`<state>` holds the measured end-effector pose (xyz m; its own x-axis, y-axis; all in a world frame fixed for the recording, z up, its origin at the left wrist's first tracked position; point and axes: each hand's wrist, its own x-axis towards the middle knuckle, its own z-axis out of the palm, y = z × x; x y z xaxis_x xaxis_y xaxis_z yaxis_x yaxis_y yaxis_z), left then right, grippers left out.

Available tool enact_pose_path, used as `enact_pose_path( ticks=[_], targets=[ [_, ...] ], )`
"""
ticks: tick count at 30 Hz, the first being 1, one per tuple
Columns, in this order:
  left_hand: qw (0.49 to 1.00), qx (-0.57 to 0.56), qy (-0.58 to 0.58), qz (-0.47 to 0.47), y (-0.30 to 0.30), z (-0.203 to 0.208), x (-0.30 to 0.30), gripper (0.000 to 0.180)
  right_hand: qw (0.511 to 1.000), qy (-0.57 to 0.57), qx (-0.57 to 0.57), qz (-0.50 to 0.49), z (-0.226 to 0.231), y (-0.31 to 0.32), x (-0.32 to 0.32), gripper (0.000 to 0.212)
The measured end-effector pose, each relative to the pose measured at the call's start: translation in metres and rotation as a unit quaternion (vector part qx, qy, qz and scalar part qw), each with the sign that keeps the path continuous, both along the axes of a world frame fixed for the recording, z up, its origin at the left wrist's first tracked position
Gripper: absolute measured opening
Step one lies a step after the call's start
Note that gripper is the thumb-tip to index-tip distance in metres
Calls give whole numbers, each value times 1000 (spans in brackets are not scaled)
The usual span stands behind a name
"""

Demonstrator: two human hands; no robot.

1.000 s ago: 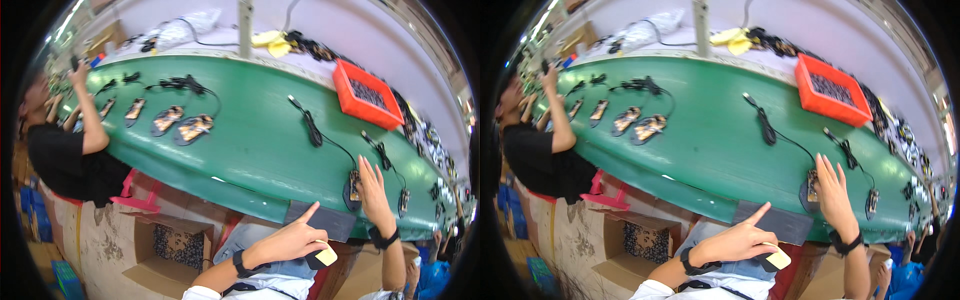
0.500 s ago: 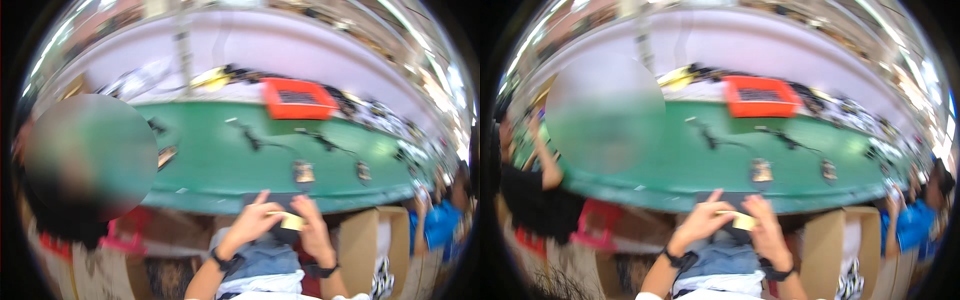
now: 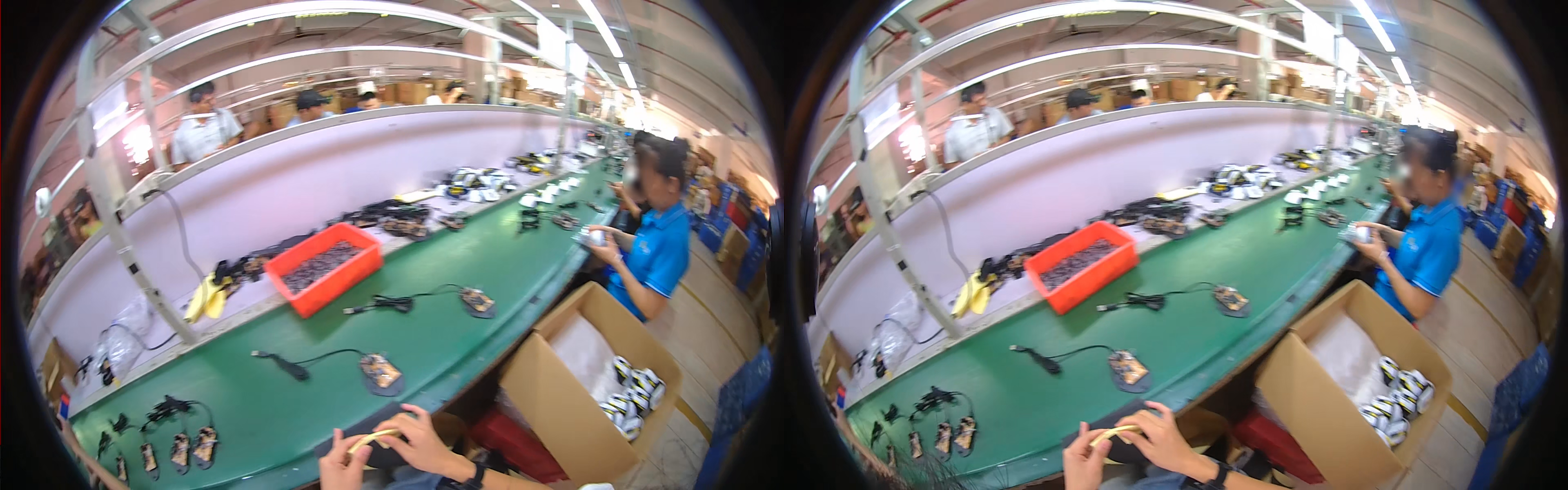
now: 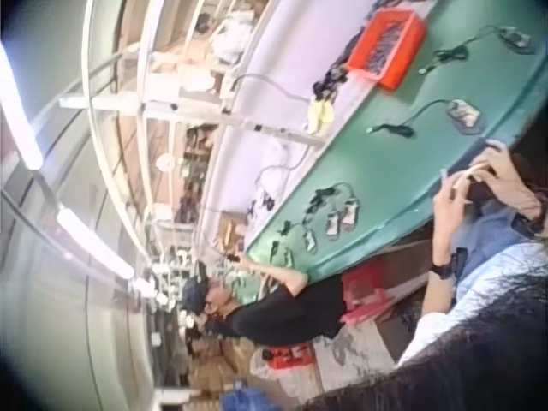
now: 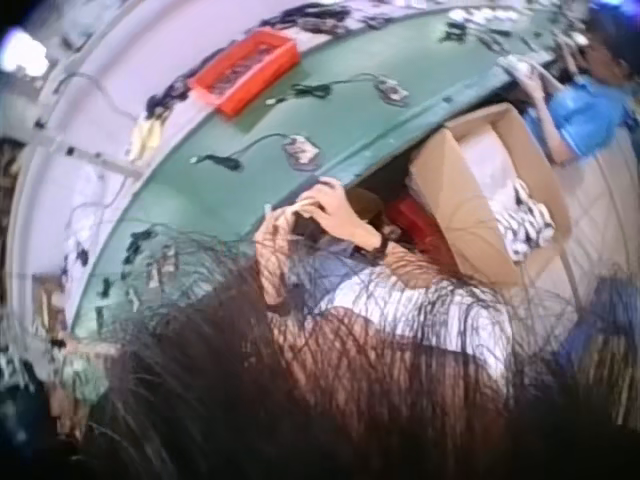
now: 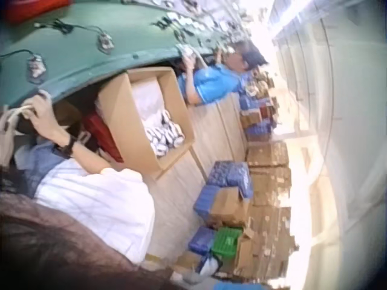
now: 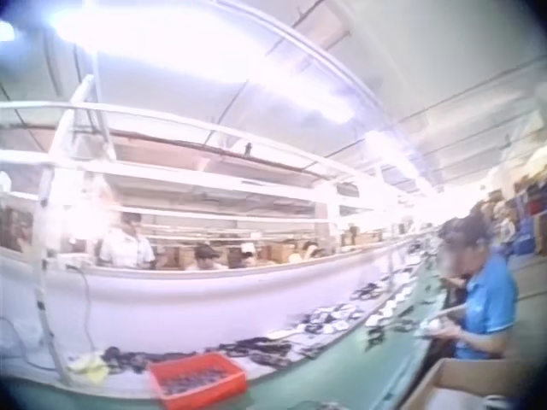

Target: Manually assembling components on a printed circuit board for a computer mouse.

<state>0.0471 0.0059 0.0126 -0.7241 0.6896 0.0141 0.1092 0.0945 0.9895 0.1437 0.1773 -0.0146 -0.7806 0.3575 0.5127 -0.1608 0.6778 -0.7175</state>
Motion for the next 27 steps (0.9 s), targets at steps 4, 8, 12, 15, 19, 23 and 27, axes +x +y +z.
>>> enact_pose_path(
  ticks=[4, 8, 12, 15, 19, 23, 27],
  targets=[
    [974, 112, -42, 191, -26, 29, -20, 28, 998, -14, 53, 8, -5, -9, -18, 10],
    [898, -129, 337, 251, -78, 66, -74, 45, 996, -14, 82, -24, 0, 12, -5, 15],
    [760, -309, 396, 412, -173, 36, -134, 64, 995, -13, 92, -26, -15, 5, -12, 19],
    [694, -457, 352, 431, -212, 32, -151, 80, 995, -24, 97, -6, -17, 5, -8, 22],
    [749, -506, 244, 351, -207, 20, -161, 86, 996, -23, 89, 0, -14, 12, -3, 21],
    [758, -494, 256, 341, -190, 10, -154, 76, 996, -24, 89, -13, -13, 10, -4, 21],
    [760, -486, 284, 326, -131, -1, -135, 77, 994, -20, 103, -32, -20, 14, -3, 20]
  ],
)
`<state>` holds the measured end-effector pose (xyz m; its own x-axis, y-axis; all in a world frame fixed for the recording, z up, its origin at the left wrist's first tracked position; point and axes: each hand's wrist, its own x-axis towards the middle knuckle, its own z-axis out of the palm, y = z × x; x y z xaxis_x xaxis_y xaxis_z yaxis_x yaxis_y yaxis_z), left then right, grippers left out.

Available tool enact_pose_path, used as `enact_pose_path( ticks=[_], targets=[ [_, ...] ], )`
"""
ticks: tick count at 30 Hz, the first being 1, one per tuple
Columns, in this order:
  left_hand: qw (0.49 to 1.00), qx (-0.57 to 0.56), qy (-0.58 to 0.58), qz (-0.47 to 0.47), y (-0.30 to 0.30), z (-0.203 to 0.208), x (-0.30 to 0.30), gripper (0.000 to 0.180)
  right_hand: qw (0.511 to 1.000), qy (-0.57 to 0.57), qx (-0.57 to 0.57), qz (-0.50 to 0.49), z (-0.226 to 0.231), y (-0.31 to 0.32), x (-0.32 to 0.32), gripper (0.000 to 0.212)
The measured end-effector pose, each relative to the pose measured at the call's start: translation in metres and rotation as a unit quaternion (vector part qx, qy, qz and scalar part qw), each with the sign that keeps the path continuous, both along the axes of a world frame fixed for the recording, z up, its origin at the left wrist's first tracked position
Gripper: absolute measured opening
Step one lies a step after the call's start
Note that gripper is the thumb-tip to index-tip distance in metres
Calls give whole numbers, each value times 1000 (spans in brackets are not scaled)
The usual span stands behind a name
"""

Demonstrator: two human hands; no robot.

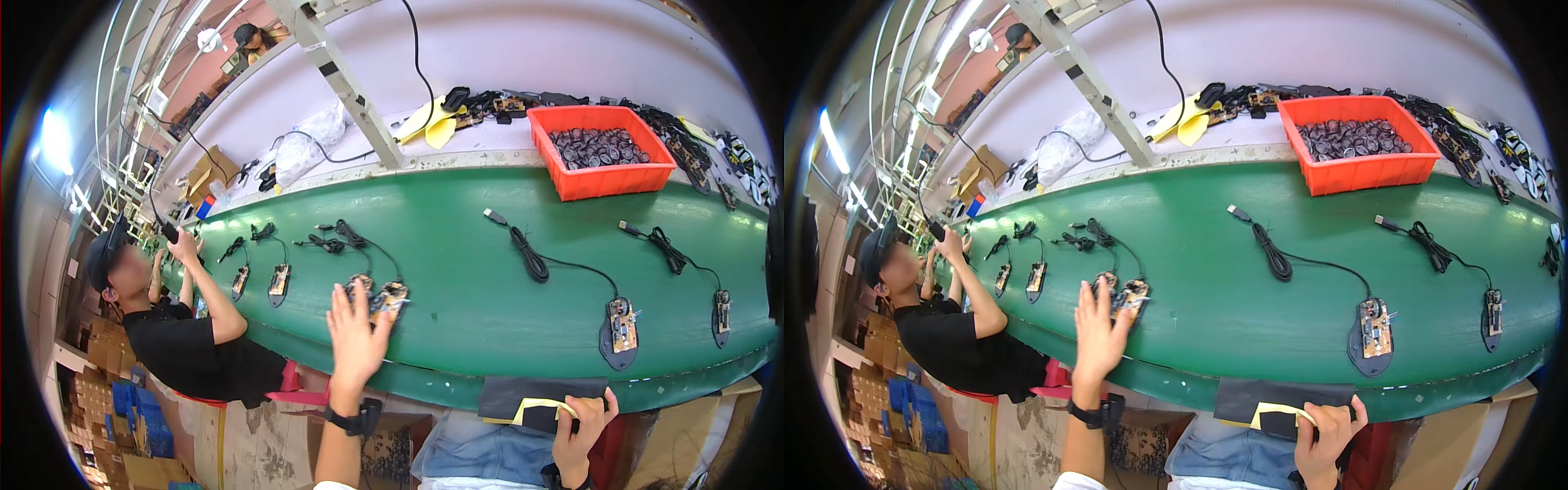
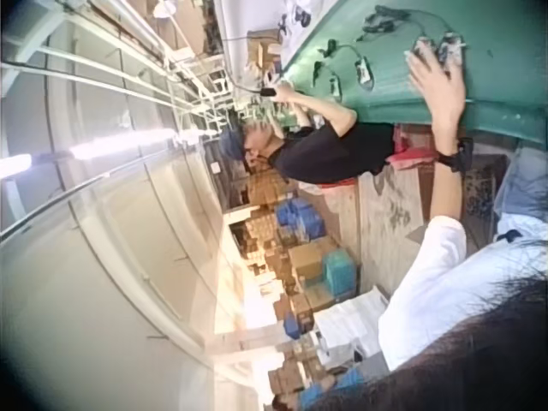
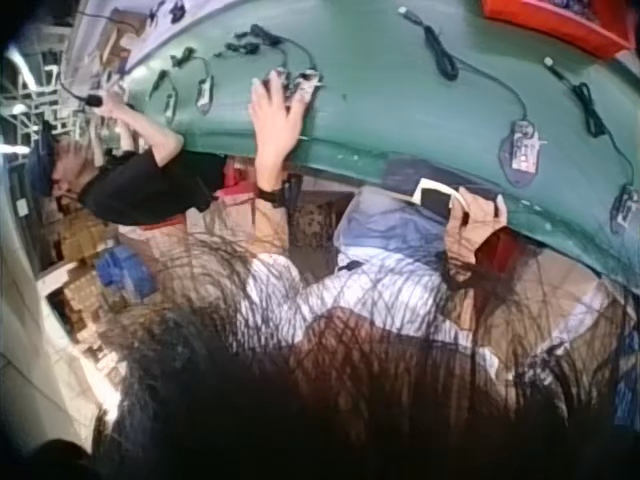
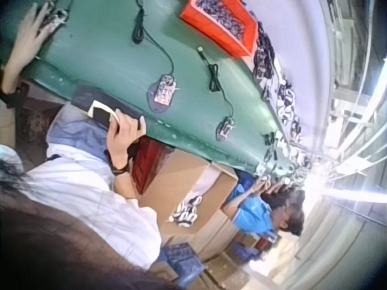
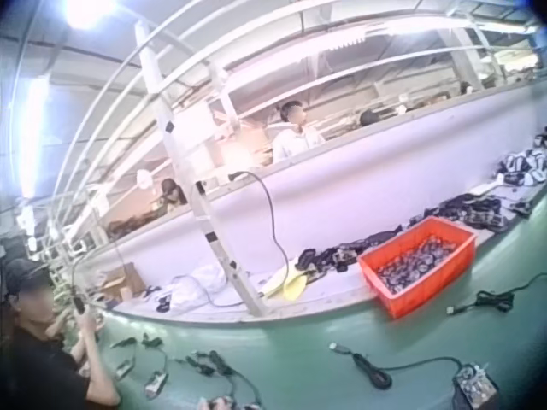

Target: Manually assembling components on a printed circuit board for a computer mouse.

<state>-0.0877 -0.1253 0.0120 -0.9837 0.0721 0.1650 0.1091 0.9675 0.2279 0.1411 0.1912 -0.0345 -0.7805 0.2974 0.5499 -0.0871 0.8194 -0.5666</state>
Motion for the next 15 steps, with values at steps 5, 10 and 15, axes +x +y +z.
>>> enact_pose_path(
  ticks=[5, 10, 15],
  targets=[
    [999, 15, 3, -30, 77, 10, 38, 74, 1000, -8, -7, 19, 9, -6, -3, 23],
    [996, 3, 10, -93, 127, 7, 72, 74, 1000, -10, -13, 14, 8, -5, -2, 25],
    [996, 32, 11, -86, 132, 17, 83, 75, 999, -6, -35, 14, 11, -9, -9, 29]
  ],
)
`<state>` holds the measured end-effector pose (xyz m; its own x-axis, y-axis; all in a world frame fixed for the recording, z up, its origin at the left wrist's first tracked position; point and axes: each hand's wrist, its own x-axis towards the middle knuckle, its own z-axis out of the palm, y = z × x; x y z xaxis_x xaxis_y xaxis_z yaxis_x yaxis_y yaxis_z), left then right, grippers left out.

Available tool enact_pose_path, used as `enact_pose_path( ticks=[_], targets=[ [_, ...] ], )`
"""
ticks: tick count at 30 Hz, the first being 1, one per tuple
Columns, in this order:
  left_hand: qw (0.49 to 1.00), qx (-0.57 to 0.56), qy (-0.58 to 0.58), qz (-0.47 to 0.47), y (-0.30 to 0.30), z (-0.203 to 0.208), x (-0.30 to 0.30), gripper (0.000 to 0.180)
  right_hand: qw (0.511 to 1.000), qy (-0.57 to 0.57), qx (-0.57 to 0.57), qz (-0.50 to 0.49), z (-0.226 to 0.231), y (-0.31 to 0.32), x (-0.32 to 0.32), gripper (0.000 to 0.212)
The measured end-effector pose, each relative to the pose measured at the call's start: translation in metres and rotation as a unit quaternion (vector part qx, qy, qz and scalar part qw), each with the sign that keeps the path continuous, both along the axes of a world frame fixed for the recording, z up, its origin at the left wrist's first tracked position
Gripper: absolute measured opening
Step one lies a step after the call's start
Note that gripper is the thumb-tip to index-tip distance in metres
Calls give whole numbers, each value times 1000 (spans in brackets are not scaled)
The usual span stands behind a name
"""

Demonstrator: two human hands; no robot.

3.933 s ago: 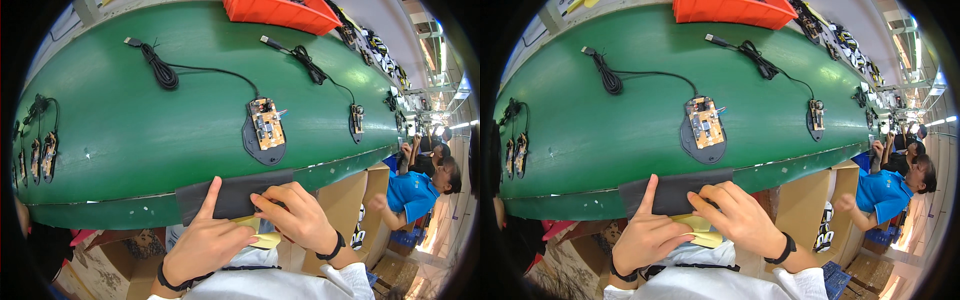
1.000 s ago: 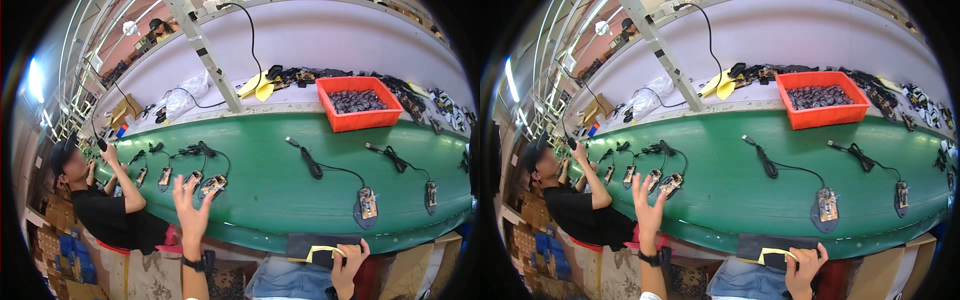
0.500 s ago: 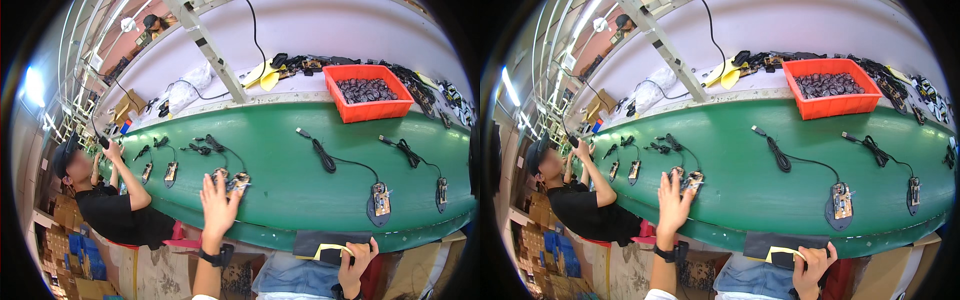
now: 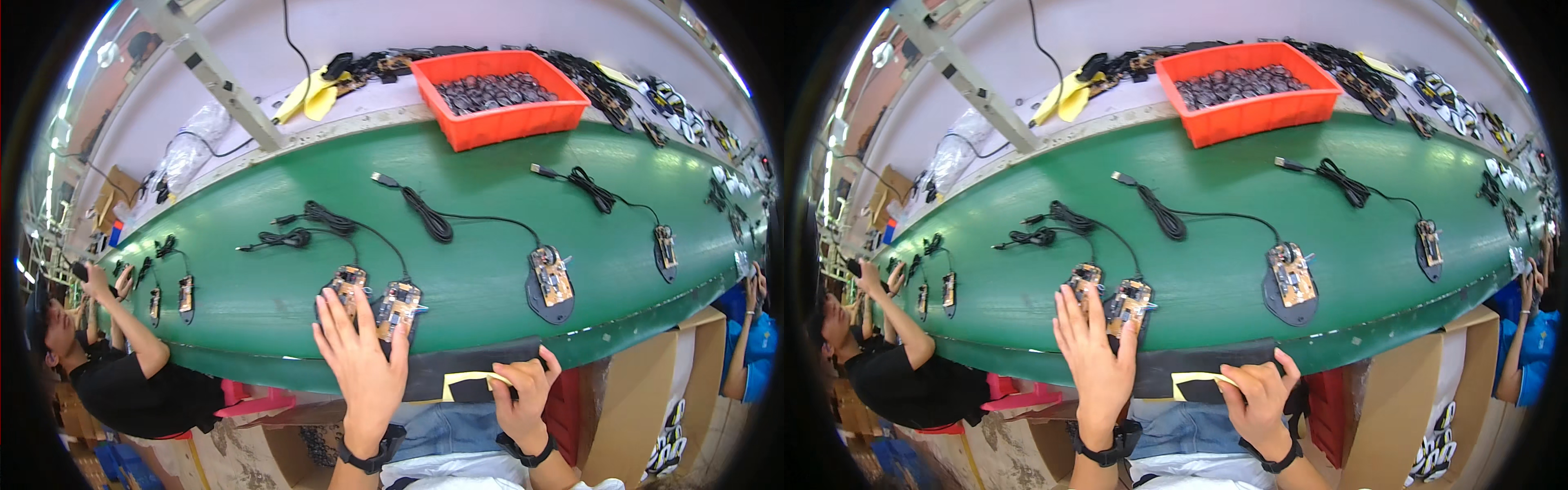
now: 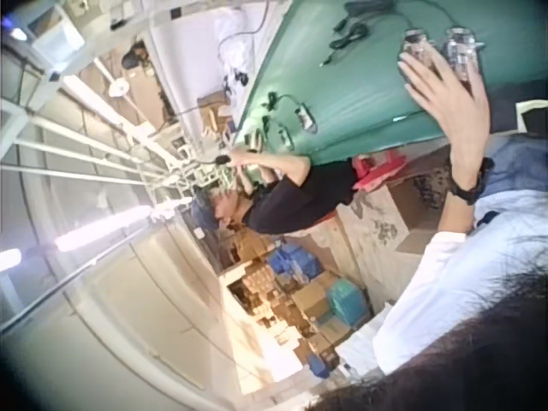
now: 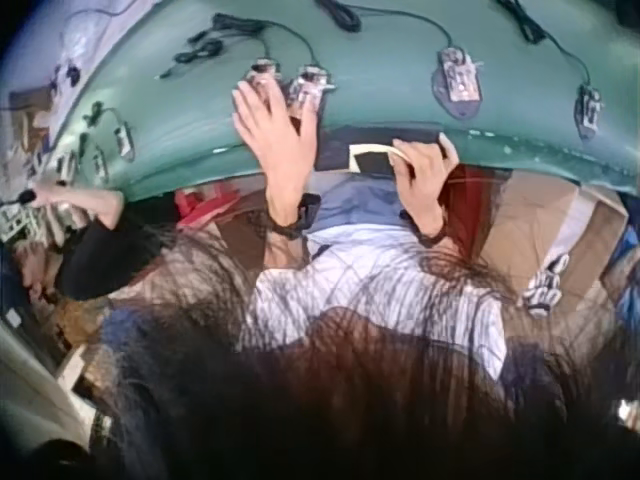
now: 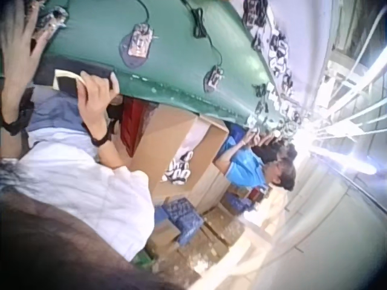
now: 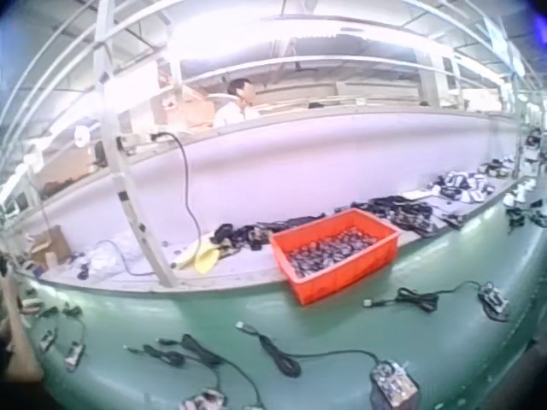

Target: Manually assembling components on a printed circuit board for a computer mouse.

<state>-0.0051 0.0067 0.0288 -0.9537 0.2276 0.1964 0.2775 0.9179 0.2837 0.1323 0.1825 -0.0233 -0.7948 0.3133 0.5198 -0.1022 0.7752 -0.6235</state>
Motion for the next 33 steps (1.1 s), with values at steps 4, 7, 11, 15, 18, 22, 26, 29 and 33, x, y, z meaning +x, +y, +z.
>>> enact_pose_path(
  ticks=[4, 7, 11, 15, 18, 22, 26, 29, 33],
  targets=[
    [1000, 3, -9, -22, 11, -3, 2, 77, 1000, 2, 4, -6, 1, 0, 0, 29],
    [998, 5, -20, -64, 26, 1, 7, 73, 1000, -15, -1, -17, 4, -3, -2, 27],
    [992, 37, -36, -117, 34, 3, 18, 63, 999, -33, -30, -17, 11, -5, 0, 26],
    [963, 174, 1, -206, 14, 4, 37, 59, 994, -71, -87, -5, 25, -2, 1, 24],
    [909, 304, -102, -265, 16, 17, 50, 57, 985, -97, -140, 10, 37, 3, 0, 19],
    [877, 333, -163, -305, 11, -2, 52, 58, 963, -135, -227, 50, 44, 7, 3, 12],
    [876, 373, -180, -247, 7, -10, 53, 23, 954, -176, -233, 63, 44, 10, 8, 8],
    [873, 381, -203, -224, 10, -2, 52, 11, 969, -144, -199, 33, 51, 9, 5, 17],
    [869, 381, -182, -259, 6, -5, 49, 10, 991, -118, 12, 59, 71, 14, -5, 30]
  ],
)
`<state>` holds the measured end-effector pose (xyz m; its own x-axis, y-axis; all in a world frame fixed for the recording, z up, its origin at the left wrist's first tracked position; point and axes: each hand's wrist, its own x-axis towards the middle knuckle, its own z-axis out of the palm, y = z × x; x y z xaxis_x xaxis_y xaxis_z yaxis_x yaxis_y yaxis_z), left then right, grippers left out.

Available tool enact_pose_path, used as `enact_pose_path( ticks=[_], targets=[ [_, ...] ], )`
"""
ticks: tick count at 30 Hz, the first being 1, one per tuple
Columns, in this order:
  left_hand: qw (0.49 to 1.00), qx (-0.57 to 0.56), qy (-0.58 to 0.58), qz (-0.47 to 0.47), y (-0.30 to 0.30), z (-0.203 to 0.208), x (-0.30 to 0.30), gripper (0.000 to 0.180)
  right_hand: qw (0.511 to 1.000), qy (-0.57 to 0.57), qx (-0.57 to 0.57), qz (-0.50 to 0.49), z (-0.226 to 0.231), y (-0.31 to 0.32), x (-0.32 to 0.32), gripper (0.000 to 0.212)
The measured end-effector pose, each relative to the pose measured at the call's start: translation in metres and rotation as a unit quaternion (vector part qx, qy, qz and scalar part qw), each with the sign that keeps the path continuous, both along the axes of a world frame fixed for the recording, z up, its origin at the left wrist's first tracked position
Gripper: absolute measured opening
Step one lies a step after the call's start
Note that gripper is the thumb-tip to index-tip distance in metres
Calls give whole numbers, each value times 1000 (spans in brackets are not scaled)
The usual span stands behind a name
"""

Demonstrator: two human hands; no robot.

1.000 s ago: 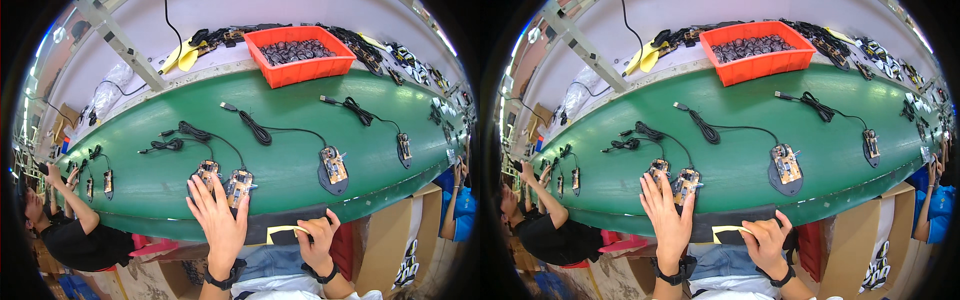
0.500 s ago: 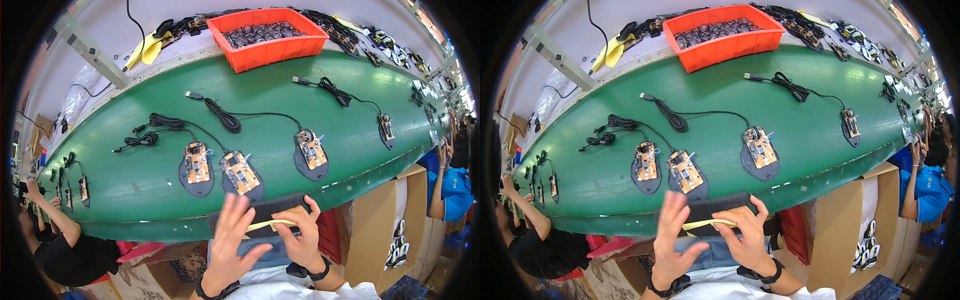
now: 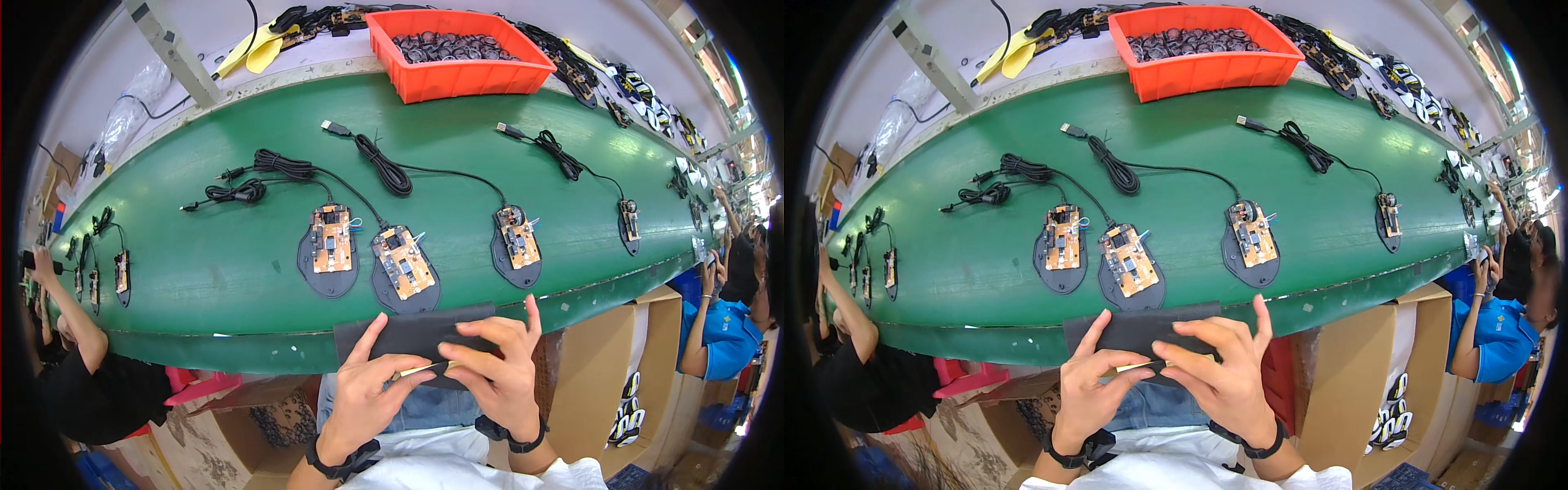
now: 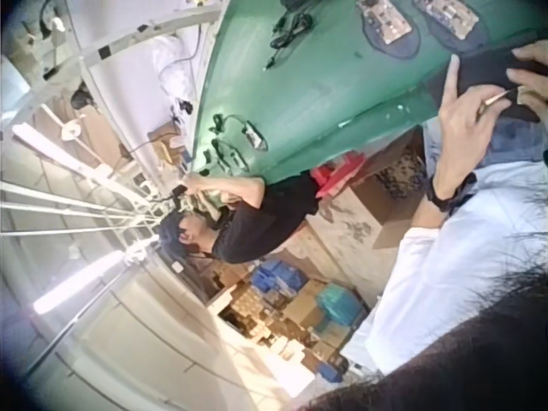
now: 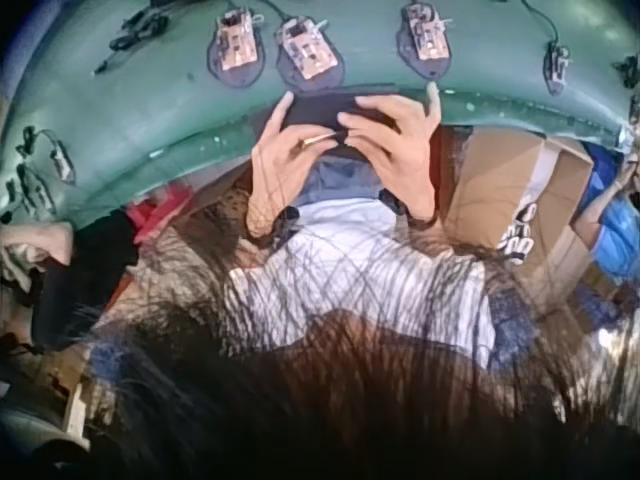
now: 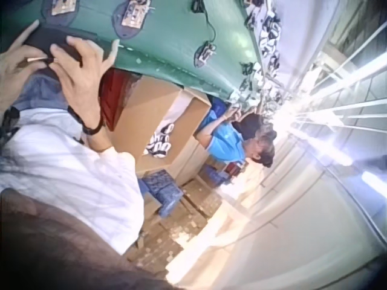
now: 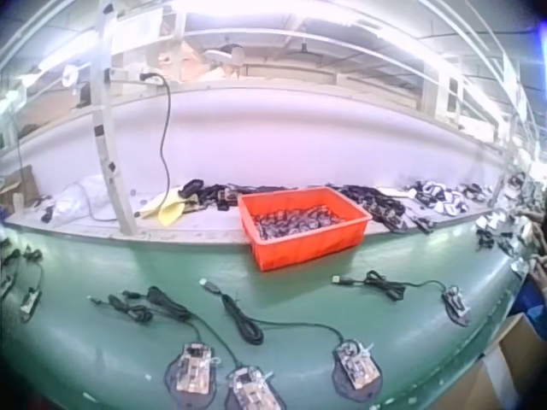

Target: Manually assembling components on a printed circuit board for a computer mouse.

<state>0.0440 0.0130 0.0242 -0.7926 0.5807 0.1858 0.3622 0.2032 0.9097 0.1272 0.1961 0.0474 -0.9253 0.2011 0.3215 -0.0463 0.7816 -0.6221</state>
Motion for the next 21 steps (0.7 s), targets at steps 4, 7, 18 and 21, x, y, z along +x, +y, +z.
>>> enact_pose_path(
  ticks=[4, 7, 18, 21],
  targets=[
    [1000, 7, -8, -1, -3, -2, -2, 8, 998, 35, -38, 36, -16, -1, -3, 22],
    [1000, 8, -21, -16, -6, 4, -7, 6, 994, 88, -34, 57, -26, 1, 0, 17],
    [997, 29, -65, -34, -11, 4, -11, 10, 930, 94, -349, 69, 1, 39, -20, 16],
    [999, 11, -25, -46, -12, 2, -10, 9, 963, -57, -263, 1, 21, 27, -60, 36]
  ],
)
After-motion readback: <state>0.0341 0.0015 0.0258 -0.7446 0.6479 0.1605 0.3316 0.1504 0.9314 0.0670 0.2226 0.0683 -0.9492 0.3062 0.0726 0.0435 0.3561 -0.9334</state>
